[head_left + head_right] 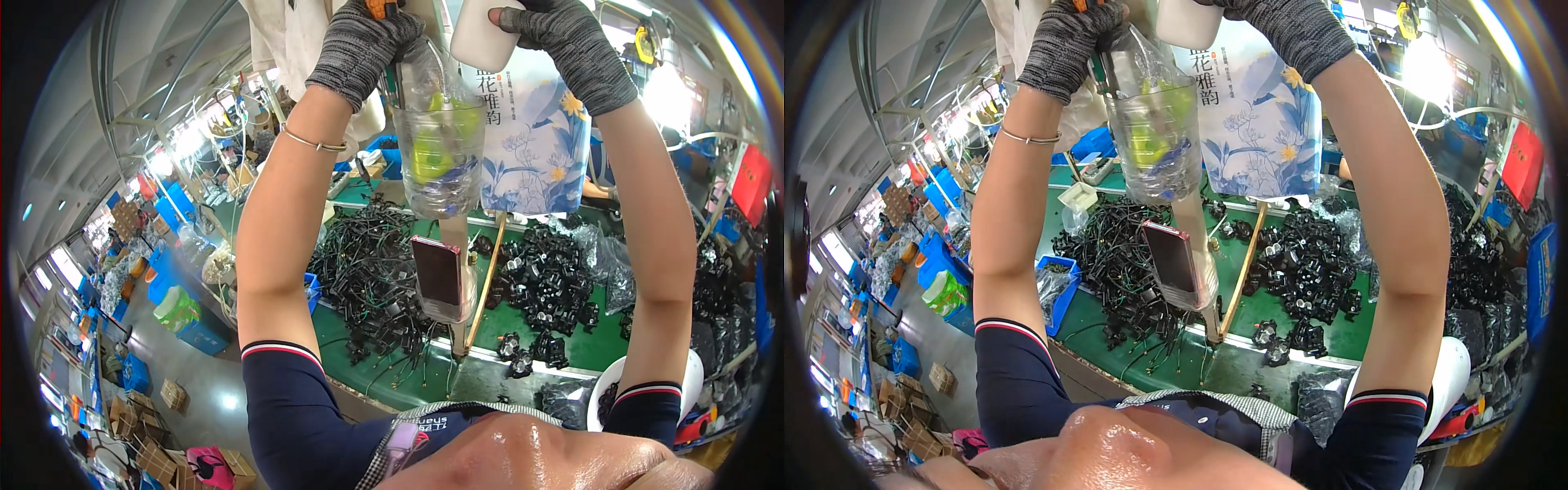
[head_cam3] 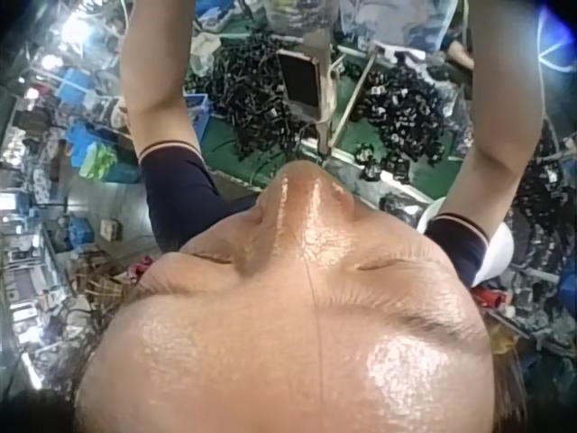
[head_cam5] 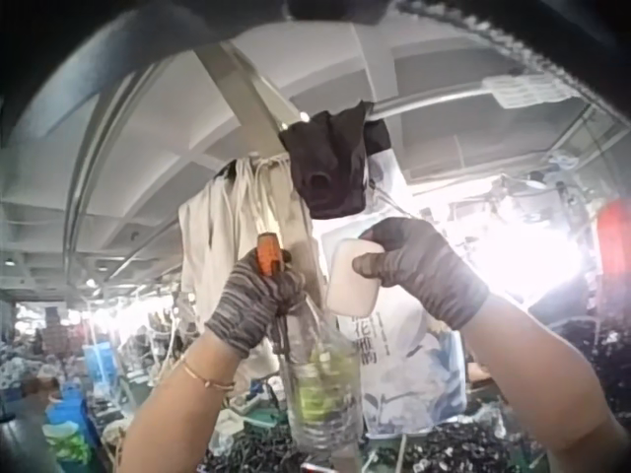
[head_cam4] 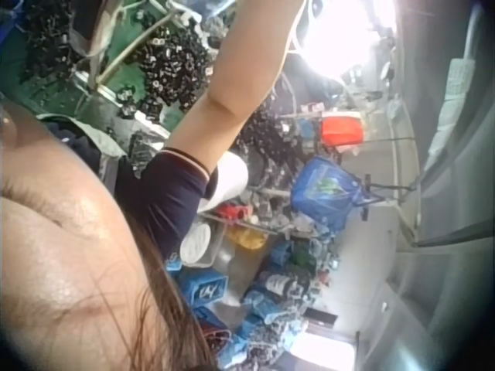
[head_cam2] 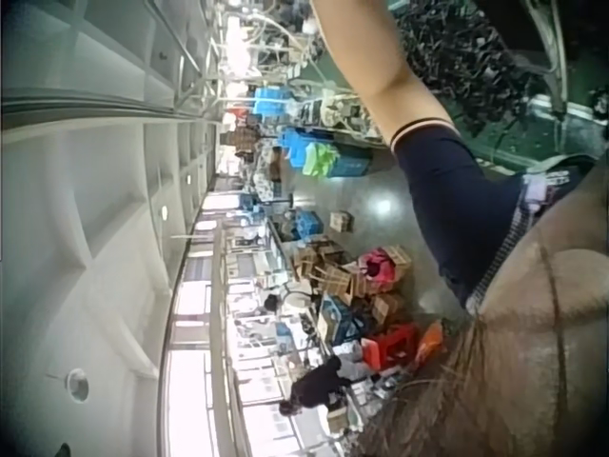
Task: Sorting and packing bundles of black electrical wires into plastic bags on a factory assembly line.
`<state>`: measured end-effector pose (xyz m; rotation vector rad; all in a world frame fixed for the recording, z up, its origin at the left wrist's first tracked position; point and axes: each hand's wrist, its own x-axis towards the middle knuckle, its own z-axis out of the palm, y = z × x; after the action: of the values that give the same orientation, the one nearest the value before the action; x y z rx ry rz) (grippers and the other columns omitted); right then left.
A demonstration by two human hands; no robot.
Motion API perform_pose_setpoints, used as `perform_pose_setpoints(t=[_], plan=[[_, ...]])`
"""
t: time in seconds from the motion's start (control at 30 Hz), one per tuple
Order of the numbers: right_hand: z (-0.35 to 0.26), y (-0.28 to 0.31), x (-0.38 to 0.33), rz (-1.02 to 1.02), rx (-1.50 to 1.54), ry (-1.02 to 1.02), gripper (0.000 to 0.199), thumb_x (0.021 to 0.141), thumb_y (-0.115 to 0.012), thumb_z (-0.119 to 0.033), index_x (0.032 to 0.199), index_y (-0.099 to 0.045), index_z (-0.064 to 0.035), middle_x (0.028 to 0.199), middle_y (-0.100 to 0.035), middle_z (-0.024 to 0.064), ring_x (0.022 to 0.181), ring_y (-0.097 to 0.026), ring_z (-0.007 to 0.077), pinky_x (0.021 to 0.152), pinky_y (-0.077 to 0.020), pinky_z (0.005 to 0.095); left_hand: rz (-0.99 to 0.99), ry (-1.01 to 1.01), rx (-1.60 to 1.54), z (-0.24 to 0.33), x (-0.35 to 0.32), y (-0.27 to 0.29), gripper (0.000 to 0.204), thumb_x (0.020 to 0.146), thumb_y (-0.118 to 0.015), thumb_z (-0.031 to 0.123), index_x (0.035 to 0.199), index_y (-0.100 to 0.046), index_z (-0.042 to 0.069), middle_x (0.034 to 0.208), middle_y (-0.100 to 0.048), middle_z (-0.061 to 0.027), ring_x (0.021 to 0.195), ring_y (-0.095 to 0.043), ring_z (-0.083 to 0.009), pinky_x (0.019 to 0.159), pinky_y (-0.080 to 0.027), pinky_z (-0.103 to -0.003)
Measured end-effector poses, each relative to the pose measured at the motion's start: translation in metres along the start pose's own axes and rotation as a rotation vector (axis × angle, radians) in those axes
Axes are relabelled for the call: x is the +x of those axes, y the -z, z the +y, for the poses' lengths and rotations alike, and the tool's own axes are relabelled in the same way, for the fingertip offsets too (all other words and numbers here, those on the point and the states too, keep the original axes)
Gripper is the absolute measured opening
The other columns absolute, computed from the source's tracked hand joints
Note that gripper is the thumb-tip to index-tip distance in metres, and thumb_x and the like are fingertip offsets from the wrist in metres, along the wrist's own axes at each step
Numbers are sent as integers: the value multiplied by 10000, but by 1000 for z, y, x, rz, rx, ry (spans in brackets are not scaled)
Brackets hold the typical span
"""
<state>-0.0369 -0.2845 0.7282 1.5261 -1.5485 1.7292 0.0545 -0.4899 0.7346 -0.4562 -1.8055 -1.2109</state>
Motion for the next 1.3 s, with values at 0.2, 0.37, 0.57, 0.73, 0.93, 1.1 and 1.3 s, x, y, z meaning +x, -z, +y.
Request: perform_pose_setpoints(t=[0.2, 0.37, 0.57, 0.73, 0.93, 1.1, 1.3], plan=[[-1, -7, 3, -67, 38, 11, 388, 758, -696, -134, 1069, -599, 77, 896, -650, 97, 787, -586, 152, 732, -457, 275, -72, -1, 4, 8, -6, 6, 374, 771, -684, 79, 1074, -479, 4, 773, -532, -29, 616, -530, -121, 557, -470, -257], [-5, -7, 3, -62, 20, -54, 405, 755, -705, -147, 1077, -597, 75, 900, -651, 94, 777, -585, 153, 714, -458, 275, -152, 11, -2, 20, -11, 9, 469, 730, -731, 174, 1101, -497, 7, 805, -548, -30, 680, -550, -130, 609, -468, -265], [3, -8, 3, -79, 45, -12, 452, 747, -725, -174, 1096, -585, 78, 926, -655, 105, 798, -597, 156, 714, -474, 276, -286, 9, -150, 15, -9, 17, 492, 705, -727, 140, 1119, -491, 18, 829, -562, -41, 697, -547, -135, 610, -458, -259], [4, -7, 3, -68, 50, -36, 474, 747, -729, -179, 1111, -575, 83, 926, -655, 113, 802, -604, 162, 721, -479, 278, -278, -6, -121, 20, -12, 20, 479, 726, -720, 160, 1115, -486, 10, 846, -561, -41, 707, -550, -136, 622, -470, -264], [-2, -5, -2, -66, 119, -23, 473, 751, -719, -173, 1118, -570, 85, 916, -652, 114, 792, -605, 163, 713, -478, 278, -149, -56, 65, 18, -12, 15, 445, 784, -693, 246, 1101, -496, 3, 837, -562, -24, 710, -552, -115, 630, -471, -252], [7, -1, 3, -57, 93, -7, 459, 752, -710, -167, 1114, -573, 80, 904, -650, 106, 776, -596, 152, 704, -472, 272, -12, -91, 69, 9, 1, 16, 302, 826, -660, 275, 964, -552, 29, 729, -548, 0, 653, -539, -101, 597, -469, -248], [8, 5, 1, -33, 86, -42, 444, 753, -703, -163, 1105, -578, 77, 892, -647, 96, 763, -589, 147, 700, -468, 270, 55, 52, -149, 5, 7, 28, 238, 836, -656, 303, 836, -563, 84, 666, -555, -25, 554, -555, -158, 543, -496, -299]])
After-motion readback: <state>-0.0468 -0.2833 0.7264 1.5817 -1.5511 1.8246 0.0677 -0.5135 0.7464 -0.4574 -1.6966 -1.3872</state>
